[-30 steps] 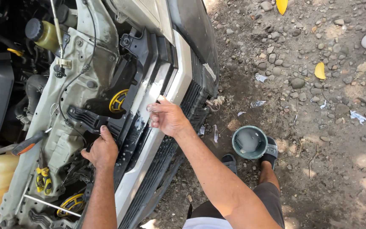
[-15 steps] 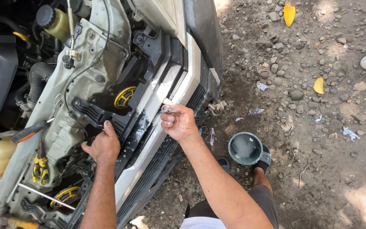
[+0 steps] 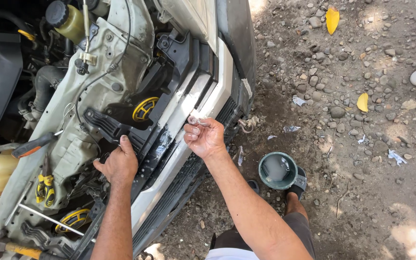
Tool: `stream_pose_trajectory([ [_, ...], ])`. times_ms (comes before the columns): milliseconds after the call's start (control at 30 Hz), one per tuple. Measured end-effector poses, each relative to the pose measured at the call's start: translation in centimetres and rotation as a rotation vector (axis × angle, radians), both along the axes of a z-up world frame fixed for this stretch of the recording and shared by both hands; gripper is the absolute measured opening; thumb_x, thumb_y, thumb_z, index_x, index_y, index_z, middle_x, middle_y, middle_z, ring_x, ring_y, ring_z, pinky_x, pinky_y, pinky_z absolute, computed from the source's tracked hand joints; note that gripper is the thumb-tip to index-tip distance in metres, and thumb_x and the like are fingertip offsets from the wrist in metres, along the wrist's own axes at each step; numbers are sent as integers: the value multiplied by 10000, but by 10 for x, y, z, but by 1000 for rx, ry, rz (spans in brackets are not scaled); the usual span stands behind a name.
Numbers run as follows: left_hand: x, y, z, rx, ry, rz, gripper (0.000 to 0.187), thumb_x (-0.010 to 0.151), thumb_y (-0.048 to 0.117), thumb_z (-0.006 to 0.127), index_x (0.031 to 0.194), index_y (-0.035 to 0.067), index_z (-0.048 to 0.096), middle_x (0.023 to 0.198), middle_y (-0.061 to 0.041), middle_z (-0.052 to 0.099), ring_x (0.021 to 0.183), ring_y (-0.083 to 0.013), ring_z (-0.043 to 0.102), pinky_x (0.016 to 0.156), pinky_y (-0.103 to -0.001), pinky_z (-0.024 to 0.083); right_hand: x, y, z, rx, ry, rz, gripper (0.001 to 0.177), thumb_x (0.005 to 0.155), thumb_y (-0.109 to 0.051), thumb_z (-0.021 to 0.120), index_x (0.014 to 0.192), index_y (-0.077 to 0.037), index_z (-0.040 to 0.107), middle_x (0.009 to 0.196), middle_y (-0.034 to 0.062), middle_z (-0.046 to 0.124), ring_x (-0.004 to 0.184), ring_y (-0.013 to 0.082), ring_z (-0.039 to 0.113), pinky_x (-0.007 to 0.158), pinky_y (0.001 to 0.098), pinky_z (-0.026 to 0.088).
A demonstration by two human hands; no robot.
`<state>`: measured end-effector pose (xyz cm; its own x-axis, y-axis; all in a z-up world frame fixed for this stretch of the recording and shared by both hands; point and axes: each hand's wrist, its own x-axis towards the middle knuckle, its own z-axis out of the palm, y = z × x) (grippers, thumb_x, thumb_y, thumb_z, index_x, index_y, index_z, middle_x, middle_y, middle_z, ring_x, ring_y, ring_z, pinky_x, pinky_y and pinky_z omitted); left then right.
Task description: The person applies a white paste-like substance to the front bumper area of a car with an open hood. They use their fingers to spread and smooth the material over the surface, occasionally dipping their hand into a bucket to retrieve more paste. Finally, they use a white cloth to wipe and clean the applied area.
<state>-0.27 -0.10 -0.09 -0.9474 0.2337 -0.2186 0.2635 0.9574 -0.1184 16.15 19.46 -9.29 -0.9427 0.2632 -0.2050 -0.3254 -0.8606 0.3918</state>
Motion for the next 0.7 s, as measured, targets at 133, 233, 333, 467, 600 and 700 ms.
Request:
stream_pose_trajectory([
  [133,0,2,2,-16,-17,11,872,1109,593,87,1161,51,768,901,-165,777,1078,-331,698,1263,-604,18,2,3,16,27,22,-6,137,783,-131,619,858,-20,589,695,21,522,635,137,513,560,275,431],
  [233,1,3,3,-30,-41,32,887,1109,599,70,1155,57,771,863,-155,778,1079,-305,702,1278,-593,8,7,11,40,252,-281,94,181,758,-131,622,906,-35,579,838,34,614,609,123,492,553,282,431],
  [333,0,2,3,-30,-30,20,887,1104,593,69,1145,54,772,873,-149,764,1052,-323,706,1263,-609,8,5,15,37,263,-268,107,274,706,-141,618,945,-8,606,861,34,618,597,115,501,536,277,435],
  [467,0,4,3,-36,-30,19,890,1105,596,66,1155,50,766,856,-153,767,1069,-311,704,1269,-600,12,-1,13,7,60,-39,83,183,748,-125,631,876,-20,552,728,19,548,573,115,485,507,246,422],
  [600,-3,0,-2,-25,-17,11,892,1102,603,75,1151,42,766,870,-162,763,1087,-323,692,1252,-608,15,-2,12,3,-73,88,19,181,764,-122,631,870,-6,543,625,2,448,545,114,469,505,229,424],
  [700,0,3,2,-12,-27,20,896,1102,597,70,1138,38,769,858,-164,766,1099,-313,689,1262,-606,10,-8,5,-2,-187,145,-59,174,766,-106,636,863,3,542,629,12,448,549,121,469,497,231,441],
])
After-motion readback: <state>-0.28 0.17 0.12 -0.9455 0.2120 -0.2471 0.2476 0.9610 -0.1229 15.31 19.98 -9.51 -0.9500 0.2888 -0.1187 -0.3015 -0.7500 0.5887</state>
